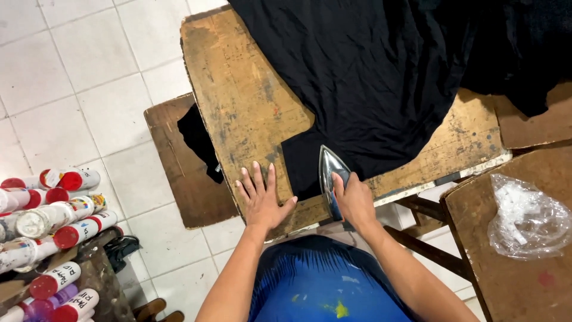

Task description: Applying heat-transfer labels to black shirts using a hand iron on a wooden table.

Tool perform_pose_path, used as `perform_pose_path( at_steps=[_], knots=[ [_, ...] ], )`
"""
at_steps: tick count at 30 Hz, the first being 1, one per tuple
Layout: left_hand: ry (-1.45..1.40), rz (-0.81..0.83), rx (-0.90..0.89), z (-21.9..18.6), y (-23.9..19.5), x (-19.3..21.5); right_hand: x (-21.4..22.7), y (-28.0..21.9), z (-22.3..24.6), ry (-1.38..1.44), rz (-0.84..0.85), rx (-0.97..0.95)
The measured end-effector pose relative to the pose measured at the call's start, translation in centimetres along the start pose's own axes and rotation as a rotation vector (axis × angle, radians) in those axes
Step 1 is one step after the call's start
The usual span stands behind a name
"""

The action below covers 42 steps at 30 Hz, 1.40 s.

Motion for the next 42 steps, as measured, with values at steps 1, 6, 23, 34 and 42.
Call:
perform_pose_path(
  at_steps=[1,6,23,34,42],
  knots=[
    [0.000,0.015,0.007,0.0,0.0,-0.2,-0.4,-0.1,-0.7,-0.001,0.007,-0.013],
    [0.024,0.012,0.002,-0.1,-0.2,0.0,0.2,-0.2,0.0,0.003,0.038,-0.016],
    [0.014,-0.024,-0.033,0.0,-0.3,-0.1,1.2,-3.2,-0.2,-0.261,0.320,0.313],
    [0.029,0.001,-0.021,-0.3,-0.7,0.2,-0.2,-3.2,-1.8,-0.385,0.479,0.273],
    [0.037,0.013,-0.007,-0.4,-0.8,0.3,0.1,-3.3,-1.9,-0.422,0.492,0.297]
  ],
)
Point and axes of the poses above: each hand's wrist, its own y-axis towards the middle knuckle, its own x-axis out of the back of the hand, z = x × y, the point moved 5 cm from there along y, towards the middle knuckle, and after that the axes turned 1 degree about y, right-handed, at the moved point
